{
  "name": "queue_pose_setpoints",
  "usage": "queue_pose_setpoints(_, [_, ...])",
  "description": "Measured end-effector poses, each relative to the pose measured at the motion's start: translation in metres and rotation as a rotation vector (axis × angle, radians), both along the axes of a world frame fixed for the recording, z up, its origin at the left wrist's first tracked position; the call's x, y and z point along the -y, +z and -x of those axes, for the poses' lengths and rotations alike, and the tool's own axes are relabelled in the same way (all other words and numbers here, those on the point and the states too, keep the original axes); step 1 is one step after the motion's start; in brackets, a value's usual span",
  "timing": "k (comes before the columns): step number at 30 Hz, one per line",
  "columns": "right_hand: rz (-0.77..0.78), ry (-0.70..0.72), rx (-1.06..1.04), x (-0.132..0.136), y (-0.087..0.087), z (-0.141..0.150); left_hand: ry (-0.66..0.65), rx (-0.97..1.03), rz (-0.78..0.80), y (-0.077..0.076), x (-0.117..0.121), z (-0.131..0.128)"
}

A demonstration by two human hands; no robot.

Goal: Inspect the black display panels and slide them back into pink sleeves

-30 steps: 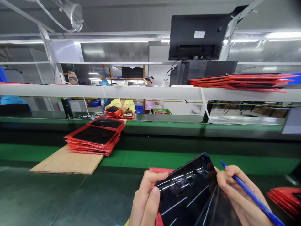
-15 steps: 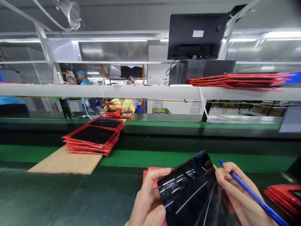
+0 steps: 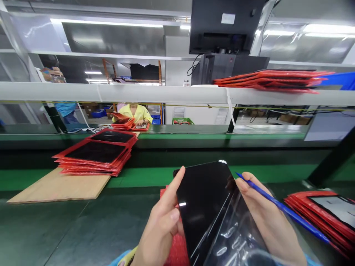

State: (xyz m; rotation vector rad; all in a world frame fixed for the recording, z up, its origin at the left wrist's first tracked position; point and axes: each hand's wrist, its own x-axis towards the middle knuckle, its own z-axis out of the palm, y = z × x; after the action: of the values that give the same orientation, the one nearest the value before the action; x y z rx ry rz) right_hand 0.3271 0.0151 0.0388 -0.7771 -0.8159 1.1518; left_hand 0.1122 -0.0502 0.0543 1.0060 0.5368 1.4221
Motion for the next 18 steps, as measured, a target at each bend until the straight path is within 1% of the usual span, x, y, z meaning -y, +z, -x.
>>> queue_pose_setpoints(4, [0.133, -0.023, -0.057, -0.001, 0.004, 0.002, -0.029, 0.12, 0.069, 0.005, -0.004, 0.001])
queue_pose_setpoints(7, [0.234, -0.055, -0.114, -0.001, 0.009, 0.004, -0.017, 0.13, 0.085, 0.007, -0.007, 0.002])
queue_pose_setpoints(9, [0.272, -0.069, -0.142, -0.001, 0.011, 0.005, -0.014, 0.132, 0.099, 0.007, -0.01, 0.002])
queue_pose_setpoints(12, [0.305, -0.061, -0.178, -0.003, 0.013, 0.005, -0.011, 0.161, 0.109, 0.006, -0.014, 0.002])
queue_pose_setpoints(14, [0.315, -0.032, -0.21, -0.005, 0.012, 0.004, -0.013, 0.165, 0.108, 0.005, -0.016, 0.002])
queue_pose_setpoints(18, [0.26, 0.098, -0.311, -0.01, 0.008, 0.002, -0.004, 0.134, 0.112, 0.005, -0.019, 0.002])
